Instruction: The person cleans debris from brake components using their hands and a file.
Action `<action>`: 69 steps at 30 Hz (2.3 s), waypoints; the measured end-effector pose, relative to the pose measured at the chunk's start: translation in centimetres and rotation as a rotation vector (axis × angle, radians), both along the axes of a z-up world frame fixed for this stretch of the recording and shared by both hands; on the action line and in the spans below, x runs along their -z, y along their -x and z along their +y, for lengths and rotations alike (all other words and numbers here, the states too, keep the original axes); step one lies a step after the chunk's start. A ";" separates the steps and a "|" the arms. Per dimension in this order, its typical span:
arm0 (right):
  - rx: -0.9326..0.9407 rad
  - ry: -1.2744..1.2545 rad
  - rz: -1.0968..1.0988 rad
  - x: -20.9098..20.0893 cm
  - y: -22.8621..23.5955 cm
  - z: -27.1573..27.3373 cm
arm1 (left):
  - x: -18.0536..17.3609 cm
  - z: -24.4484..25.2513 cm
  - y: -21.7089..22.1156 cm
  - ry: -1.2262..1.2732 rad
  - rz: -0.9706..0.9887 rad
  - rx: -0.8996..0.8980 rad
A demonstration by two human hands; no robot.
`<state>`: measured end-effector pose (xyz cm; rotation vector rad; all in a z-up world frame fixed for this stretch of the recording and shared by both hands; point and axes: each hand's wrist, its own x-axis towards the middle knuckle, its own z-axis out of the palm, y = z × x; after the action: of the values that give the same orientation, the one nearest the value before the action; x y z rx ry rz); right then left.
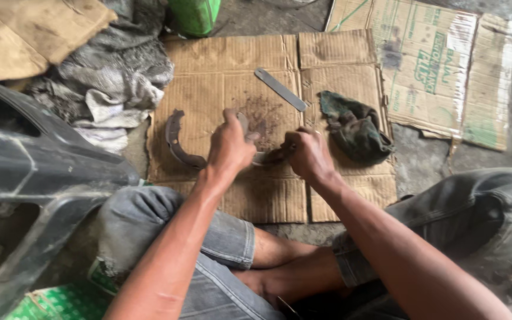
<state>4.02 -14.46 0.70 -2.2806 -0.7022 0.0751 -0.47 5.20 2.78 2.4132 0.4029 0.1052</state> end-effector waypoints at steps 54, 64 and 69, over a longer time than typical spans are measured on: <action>0.197 -0.044 0.331 -0.1 1.3 2.0 | 0.4 -0.6 -0.5 -0.115 -0.144 0.396; 0.271 0.025 0.363 -0.7 0.8 3.0 | -2.4 -1.5 -1.0 0.033 0.203 0.271; 0.241 0.017 0.160 -0.4 -0.6 3.6 | -0.5 -2.0 -1.0 -0.072 -0.144 0.391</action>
<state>4.63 -10.86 1.08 -2.3274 -0.3431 0.1478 0.57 3.23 3.28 2.4877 -0.1432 0.1192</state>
